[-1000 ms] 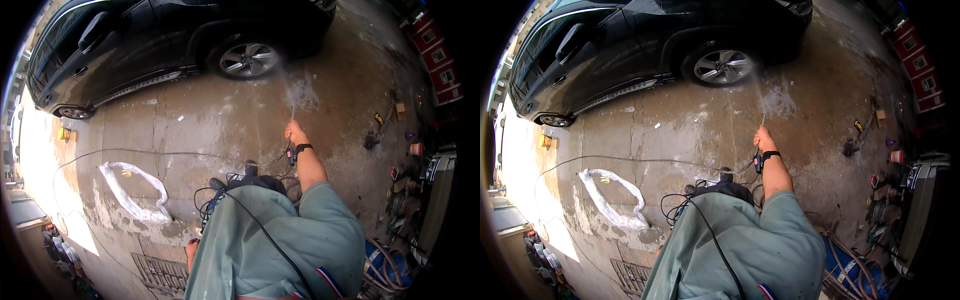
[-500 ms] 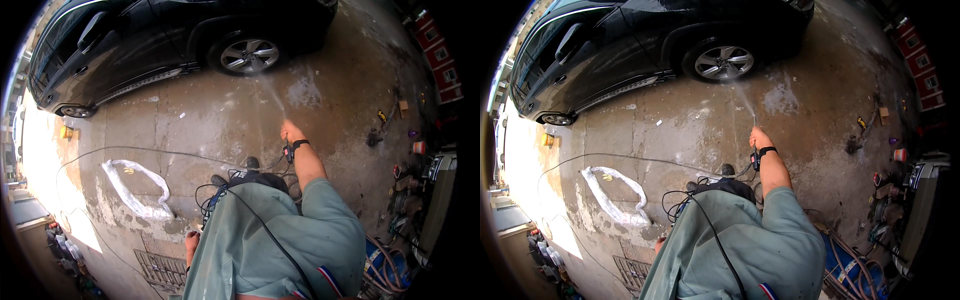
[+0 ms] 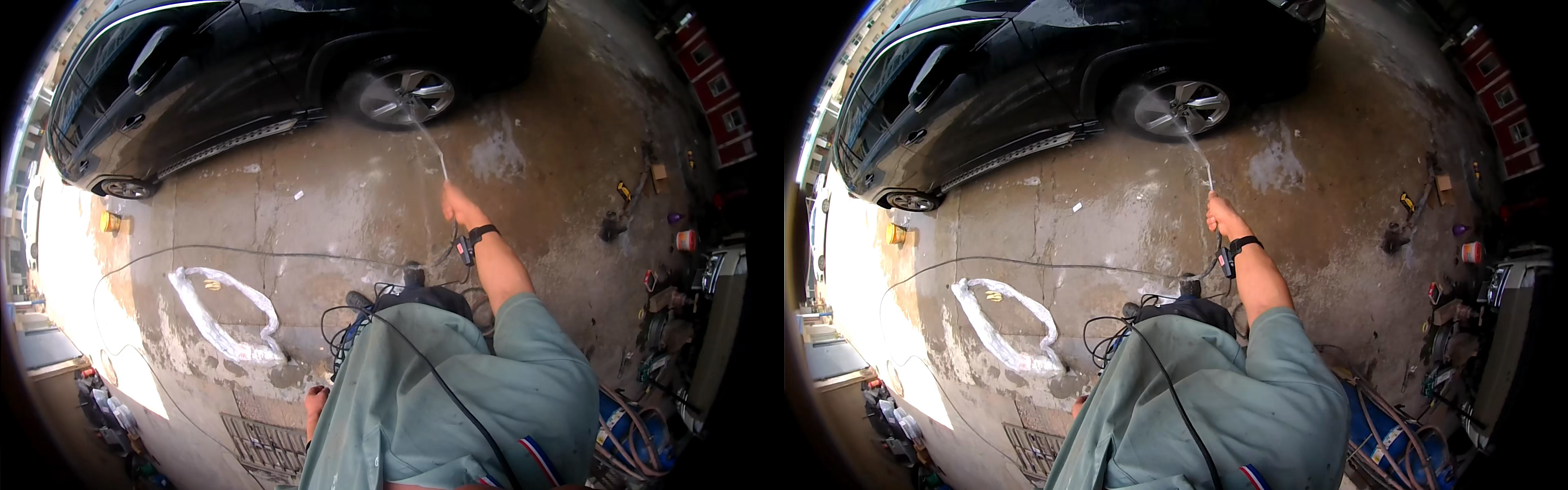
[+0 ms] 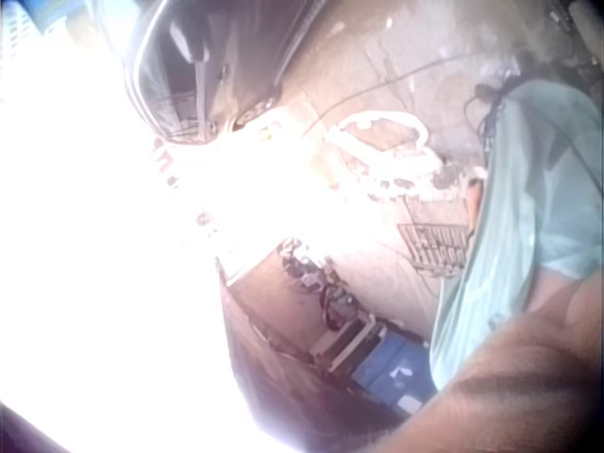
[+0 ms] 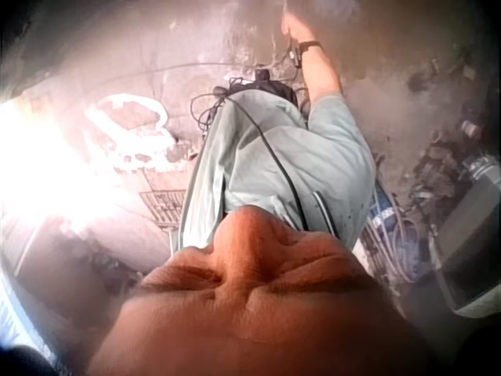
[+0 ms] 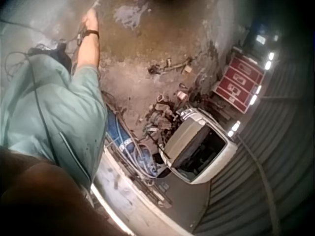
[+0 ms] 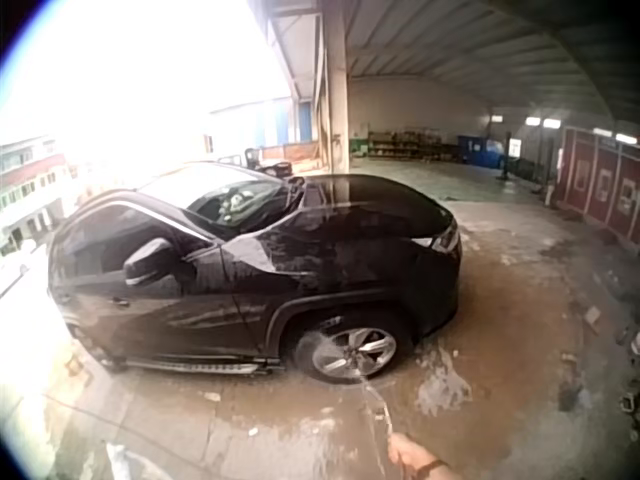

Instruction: The person washes a car by spraying water with a hose and wiping the exterior with their hand.

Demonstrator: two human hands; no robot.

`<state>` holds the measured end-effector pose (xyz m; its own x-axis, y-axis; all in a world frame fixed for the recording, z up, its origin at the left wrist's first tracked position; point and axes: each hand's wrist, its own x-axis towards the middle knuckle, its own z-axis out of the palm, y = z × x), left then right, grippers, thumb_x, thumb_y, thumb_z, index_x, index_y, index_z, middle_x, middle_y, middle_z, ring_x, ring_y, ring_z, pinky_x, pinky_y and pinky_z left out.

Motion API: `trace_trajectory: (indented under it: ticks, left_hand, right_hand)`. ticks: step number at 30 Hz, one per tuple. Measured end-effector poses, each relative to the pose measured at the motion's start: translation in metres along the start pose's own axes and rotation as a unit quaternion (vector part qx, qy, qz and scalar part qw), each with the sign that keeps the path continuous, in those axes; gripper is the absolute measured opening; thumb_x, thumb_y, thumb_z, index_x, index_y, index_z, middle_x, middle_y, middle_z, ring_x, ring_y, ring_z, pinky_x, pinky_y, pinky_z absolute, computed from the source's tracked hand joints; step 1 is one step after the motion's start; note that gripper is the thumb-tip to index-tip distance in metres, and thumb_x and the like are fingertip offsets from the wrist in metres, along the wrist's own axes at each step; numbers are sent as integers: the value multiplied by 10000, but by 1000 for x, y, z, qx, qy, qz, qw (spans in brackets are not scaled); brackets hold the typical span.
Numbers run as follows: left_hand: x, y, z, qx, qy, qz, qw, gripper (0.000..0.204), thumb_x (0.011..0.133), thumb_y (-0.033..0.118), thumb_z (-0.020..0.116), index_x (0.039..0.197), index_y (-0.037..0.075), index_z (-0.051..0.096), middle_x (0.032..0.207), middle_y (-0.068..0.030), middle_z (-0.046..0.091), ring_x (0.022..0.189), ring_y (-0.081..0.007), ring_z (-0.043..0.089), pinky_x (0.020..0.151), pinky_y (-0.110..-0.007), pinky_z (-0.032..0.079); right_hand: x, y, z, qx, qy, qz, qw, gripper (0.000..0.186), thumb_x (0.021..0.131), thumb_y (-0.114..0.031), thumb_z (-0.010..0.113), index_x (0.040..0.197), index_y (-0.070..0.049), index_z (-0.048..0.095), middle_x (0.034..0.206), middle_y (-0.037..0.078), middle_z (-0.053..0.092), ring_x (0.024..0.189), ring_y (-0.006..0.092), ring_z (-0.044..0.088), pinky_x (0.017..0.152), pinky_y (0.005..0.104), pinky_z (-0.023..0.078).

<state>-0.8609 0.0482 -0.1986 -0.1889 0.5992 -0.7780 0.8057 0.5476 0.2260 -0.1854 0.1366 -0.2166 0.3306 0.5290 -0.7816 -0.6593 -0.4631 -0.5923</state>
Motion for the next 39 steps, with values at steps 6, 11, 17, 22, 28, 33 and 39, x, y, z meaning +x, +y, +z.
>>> trace_trajectory:
  ticks: [6,11,17,22,28,33,39]
  left_hand:
    - [-8,16,2,-28,-9,5,1000,386,750,267,646,1033,4,637,980,-171,669,933,-257,631,835,-336,476]
    - [-17,34,1,1,3,-6,1000,377,749,254,650,1021,-7,639,959,-167,673,917,-247,635,827,-330,478]
    - [-4,21,3,-38,5,-5,999,373,758,244,657,1029,-11,635,959,-162,672,921,-244,630,836,-328,470]
    - [26,-26,9,-49,-16,15,999,385,763,252,645,1052,-1,632,1020,-168,662,990,-264,617,869,-335,459]
    - [-10,-2,0,-27,-18,-5,999,378,761,239,641,1048,-7,631,984,-155,672,936,-233,630,836,-323,471]
    - [-26,10,1,-14,-18,-19,1000,368,772,236,636,1048,-6,628,973,-147,674,917,-221,630,820,-320,474]
    - [-21,23,2,-61,-23,-66,996,359,776,240,639,1050,8,633,950,-141,675,900,-214,626,819,-313,468]
  right_hand:
    - [-12,-15,-6,88,82,-30,992,448,957,-498,340,692,-136,339,526,-23,282,384,93,281,370,260,242]
    - [-18,-9,-18,153,94,-6,984,420,958,-432,343,662,-136,316,518,-24,274,375,96,277,377,253,245]
    - [-15,7,-17,178,94,72,977,322,909,-329,331,644,-147,299,509,-27,273,373,81,282,368,240,239]
    - [-15,13,4,147,69,83,983,425,969,-445,291,667,-148,320,518,-32,294,378,82,278,381,246,245]
    - [-14,9,12,147,64,66,985,370,963,-436,325,721,-160,366,485,-51,296,368,78,278,371,245,241]
    - [-18,13,7,149,80,81,982,416,964,-473,304,706,-149,342,512,-46,282,378,78,276,389,248,237]
    - [-28,10,10,123,53,68,989,414,962,-475,316,706,-151,346,509,-45,279,381,80,268,388,246,237]
